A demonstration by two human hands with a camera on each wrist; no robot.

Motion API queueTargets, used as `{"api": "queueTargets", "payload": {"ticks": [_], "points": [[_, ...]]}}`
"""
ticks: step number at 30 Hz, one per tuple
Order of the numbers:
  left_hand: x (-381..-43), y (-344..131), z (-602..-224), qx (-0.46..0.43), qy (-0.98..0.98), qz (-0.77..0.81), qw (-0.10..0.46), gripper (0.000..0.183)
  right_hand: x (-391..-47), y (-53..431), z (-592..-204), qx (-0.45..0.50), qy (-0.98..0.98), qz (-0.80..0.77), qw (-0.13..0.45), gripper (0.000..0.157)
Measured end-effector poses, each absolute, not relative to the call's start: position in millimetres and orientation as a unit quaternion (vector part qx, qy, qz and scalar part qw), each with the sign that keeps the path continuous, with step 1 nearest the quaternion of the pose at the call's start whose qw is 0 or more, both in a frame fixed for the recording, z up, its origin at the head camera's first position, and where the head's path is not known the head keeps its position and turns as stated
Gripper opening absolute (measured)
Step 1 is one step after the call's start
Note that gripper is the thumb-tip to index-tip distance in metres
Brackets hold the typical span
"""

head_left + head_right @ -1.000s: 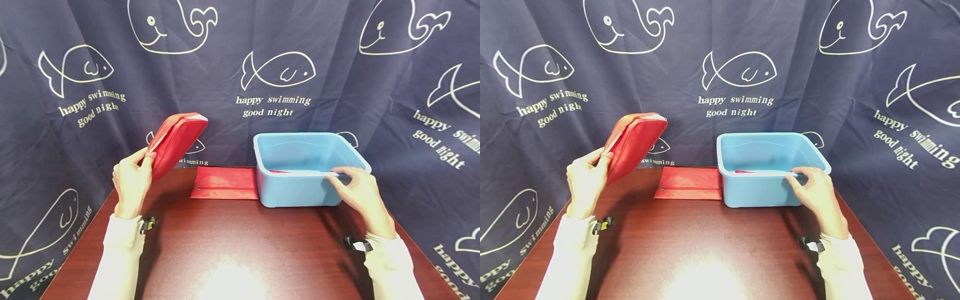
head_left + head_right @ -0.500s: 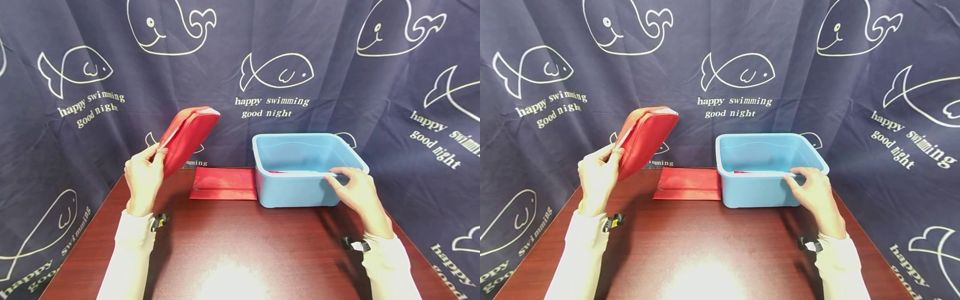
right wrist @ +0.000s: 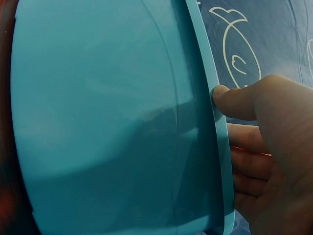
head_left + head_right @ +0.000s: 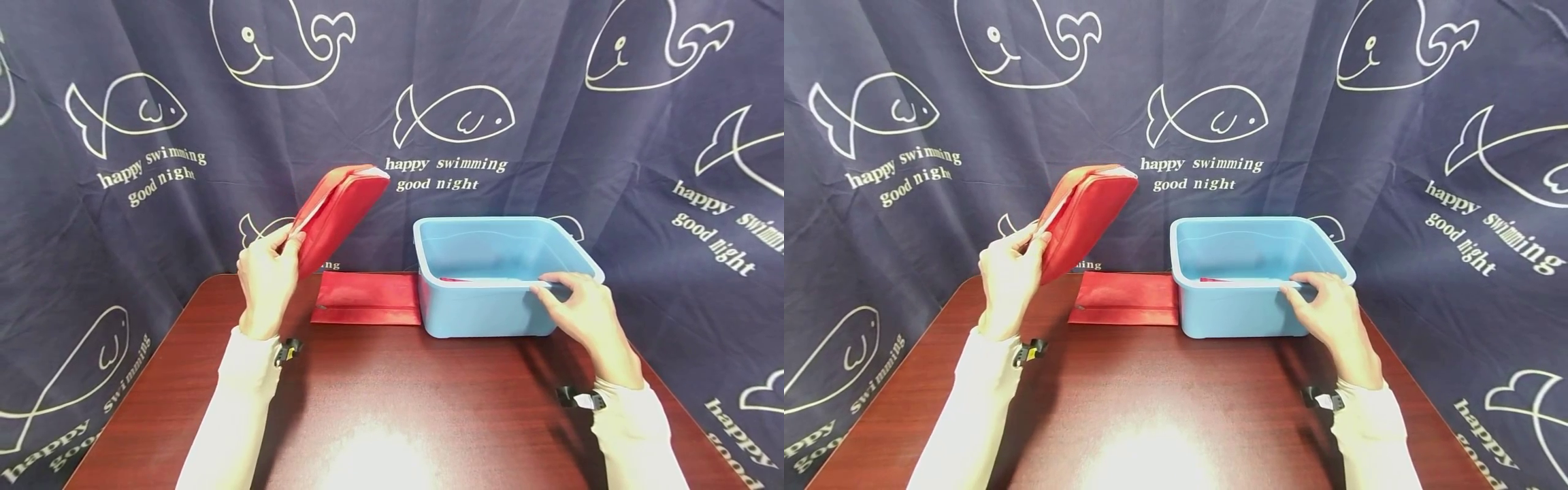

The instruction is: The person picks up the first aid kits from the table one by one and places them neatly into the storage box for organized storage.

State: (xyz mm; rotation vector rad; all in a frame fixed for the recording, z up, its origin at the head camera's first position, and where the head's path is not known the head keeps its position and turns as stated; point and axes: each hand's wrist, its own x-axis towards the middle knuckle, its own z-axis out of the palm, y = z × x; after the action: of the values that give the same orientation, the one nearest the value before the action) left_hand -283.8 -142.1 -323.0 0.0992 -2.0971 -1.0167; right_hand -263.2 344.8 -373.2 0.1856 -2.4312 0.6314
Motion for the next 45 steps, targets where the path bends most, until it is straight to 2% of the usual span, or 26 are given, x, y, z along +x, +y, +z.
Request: {"api": "queueTargets", "payload": {"ticks": [35,45], "points": [[-294,-39,-289,-0.037,-0.785,-0.453,0.421,0.026,-263,345,-372,0.069,-0.919,0.241,0.305,0.029],[-302,-2,-291,-0.054,-0.782,-0.468,0.408,0.028,-263,344,-374,0.070,-0.917,0.239,0.312,0.029]]}}
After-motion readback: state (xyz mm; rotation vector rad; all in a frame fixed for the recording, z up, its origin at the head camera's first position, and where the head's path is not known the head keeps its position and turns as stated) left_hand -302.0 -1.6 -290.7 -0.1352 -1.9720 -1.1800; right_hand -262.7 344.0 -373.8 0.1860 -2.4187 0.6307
